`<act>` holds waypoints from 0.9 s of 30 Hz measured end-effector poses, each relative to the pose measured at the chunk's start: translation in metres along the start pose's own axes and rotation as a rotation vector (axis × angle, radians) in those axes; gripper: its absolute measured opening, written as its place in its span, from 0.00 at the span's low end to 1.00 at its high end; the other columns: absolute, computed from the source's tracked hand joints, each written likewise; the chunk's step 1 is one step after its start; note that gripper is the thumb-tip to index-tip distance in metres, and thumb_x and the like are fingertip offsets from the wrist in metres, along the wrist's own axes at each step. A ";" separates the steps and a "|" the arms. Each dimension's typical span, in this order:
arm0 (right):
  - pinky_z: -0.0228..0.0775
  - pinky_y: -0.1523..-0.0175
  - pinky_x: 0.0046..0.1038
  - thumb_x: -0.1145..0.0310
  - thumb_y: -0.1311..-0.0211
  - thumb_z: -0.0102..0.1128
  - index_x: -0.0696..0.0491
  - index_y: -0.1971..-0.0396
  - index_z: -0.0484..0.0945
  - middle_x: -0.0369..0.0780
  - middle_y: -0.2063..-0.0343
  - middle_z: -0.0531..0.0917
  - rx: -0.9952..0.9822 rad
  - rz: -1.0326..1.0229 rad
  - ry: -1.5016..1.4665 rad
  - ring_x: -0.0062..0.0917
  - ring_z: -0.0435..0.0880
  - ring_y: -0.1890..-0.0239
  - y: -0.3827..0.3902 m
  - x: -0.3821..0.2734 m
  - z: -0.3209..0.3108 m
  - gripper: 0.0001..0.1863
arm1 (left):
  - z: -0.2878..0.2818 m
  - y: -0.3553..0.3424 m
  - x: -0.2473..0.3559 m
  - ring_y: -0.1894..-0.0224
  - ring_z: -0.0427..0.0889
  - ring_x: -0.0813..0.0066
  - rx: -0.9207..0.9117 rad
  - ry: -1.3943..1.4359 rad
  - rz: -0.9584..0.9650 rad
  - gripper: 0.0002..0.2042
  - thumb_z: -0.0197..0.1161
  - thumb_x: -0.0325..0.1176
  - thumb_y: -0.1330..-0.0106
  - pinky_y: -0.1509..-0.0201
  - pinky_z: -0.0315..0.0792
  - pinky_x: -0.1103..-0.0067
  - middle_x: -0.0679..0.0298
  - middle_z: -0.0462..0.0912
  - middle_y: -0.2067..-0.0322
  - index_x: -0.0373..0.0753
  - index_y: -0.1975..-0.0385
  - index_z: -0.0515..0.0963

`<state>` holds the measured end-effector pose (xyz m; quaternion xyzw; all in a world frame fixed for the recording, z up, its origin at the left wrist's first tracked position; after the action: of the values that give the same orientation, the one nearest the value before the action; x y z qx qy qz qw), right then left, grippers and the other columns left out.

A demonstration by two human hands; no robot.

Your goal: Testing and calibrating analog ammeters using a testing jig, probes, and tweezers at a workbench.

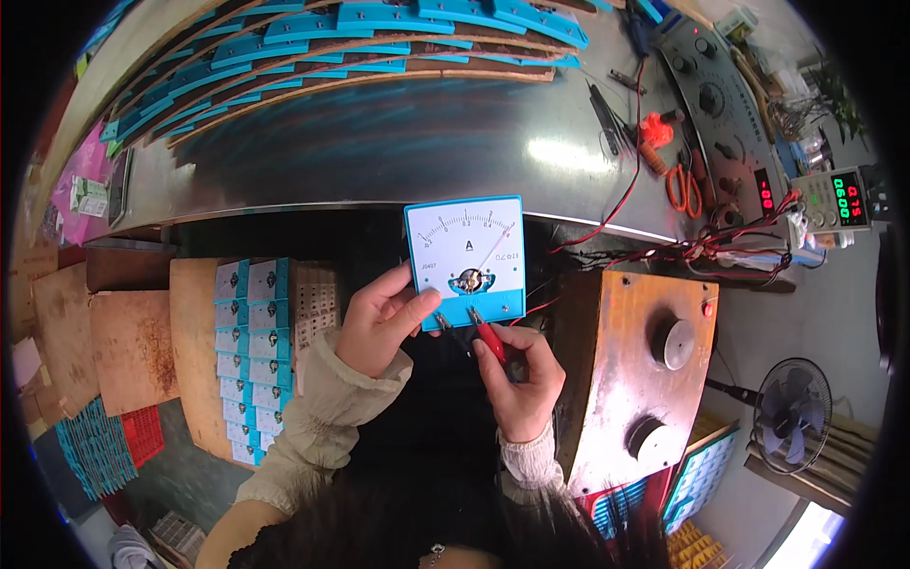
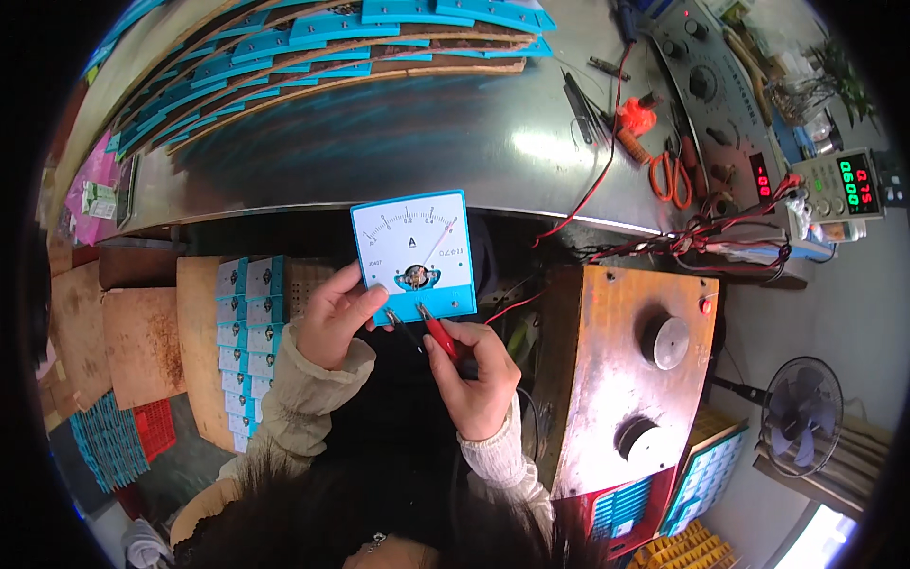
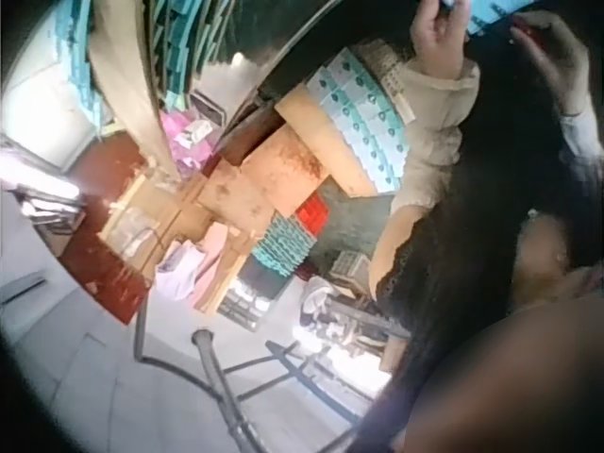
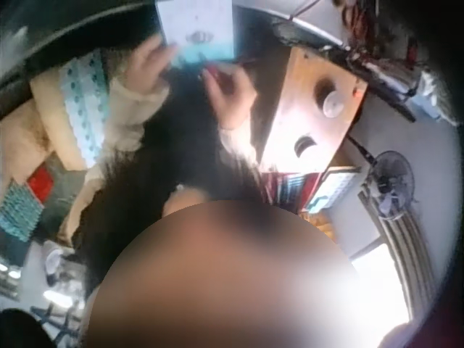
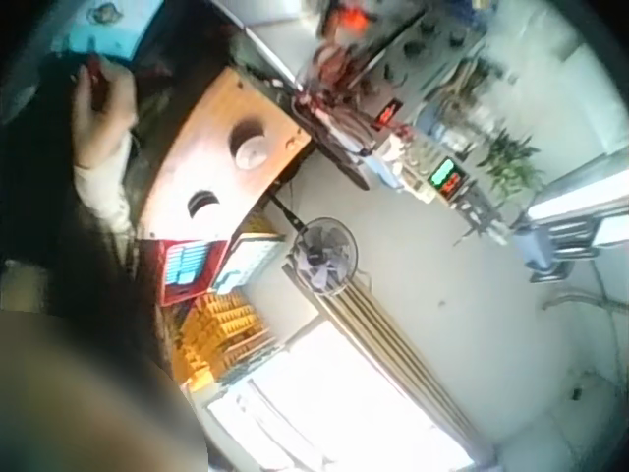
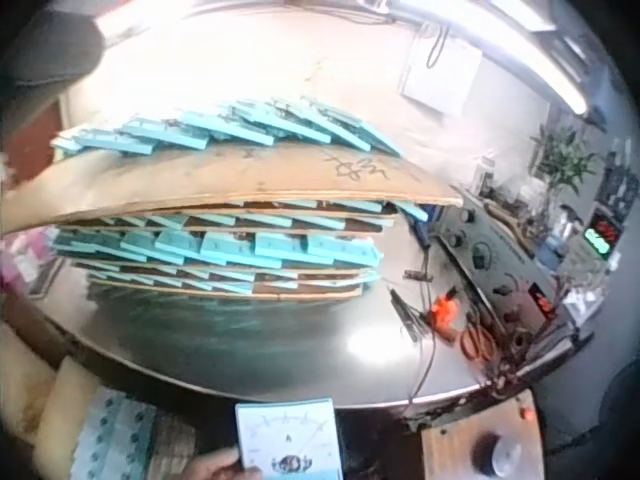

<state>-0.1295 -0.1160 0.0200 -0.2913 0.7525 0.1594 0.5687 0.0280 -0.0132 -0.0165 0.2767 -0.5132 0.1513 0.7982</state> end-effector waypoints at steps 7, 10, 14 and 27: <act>0.77 0.60 0.20 0.81 0.45 0.72 0.60 0.60 0.80 0.41 0.69 0.85 0.015 -0.003 0.022 0.19 0.85 0.66 0.001 -0.001 0.009 0.13 | 0.000 0.002 0.018 0.62 0.77 0.86 -0.011 0.045 0.032 0.23 0.61 0.31 0.28 0.63 0.71 0.85 0.66 0.83 0.55 0.33 0.35 0.69; 0.76 0.62 0.22 0.82 0.46 0.73 0.60 0.63 0.81 0.41 0.69 0.85 0.012 -0.119 0.101 0.22 0.84 0.68 -0.003 -0.007 0.013 0.12 | -0.004 0.005 0.022 0.58 0.79 0.84 0.056 0.092 0.033 0.23 0.59 0.29 0.27 0.59 0.75 0.83 0.64 0.82 0.53 0.31 0.34 0.67; 0.73 0.65 0.20 0.78 0.37 0.65 0.60 0.61 0.79 0.41 0.67 0.85 0.122 -0.169 -0.175 0.21 0.82 0.69 -0.009 -0.016 0.006 0.06 | -0.030 0.014 0.023 0.67 0.79 0.84 0.239 0.137 0.315 0.20 0.59 0.30 0.27 0.66 0.70 0.86 0.65 0.84 0.59 0.32 0.38 0.71; 0.70 0.67 0.20 0.77 0.40 0.69 0.60 0.65 0.82 0.39 0.73 0.81 -0.298 -0.128 0.291 0.17 0.77 0.71 -0.021 0.033 0.038 0.06 | -0.241 0.224 -0.036 0.61 0.82 0.62 1.487 -0.418 0.227 0.13 0.56 0.31 0.30 0.55 0.75 0.67 0.52 0.84 0.62 0.35 0.50 0.77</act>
<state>-0.0937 -0.1188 -0.0212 -0.4392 0.7748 0.1889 0.4137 0.0726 0.3117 -0.0622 0.7076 -0.4418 0.4812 0.2693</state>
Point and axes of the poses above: each hand's wrist, its own y-axis away from the middle knuckle, its own z-axis out of the palm, x = y × z, the point moved 5 cm from there along -y, towards the middle knuckle
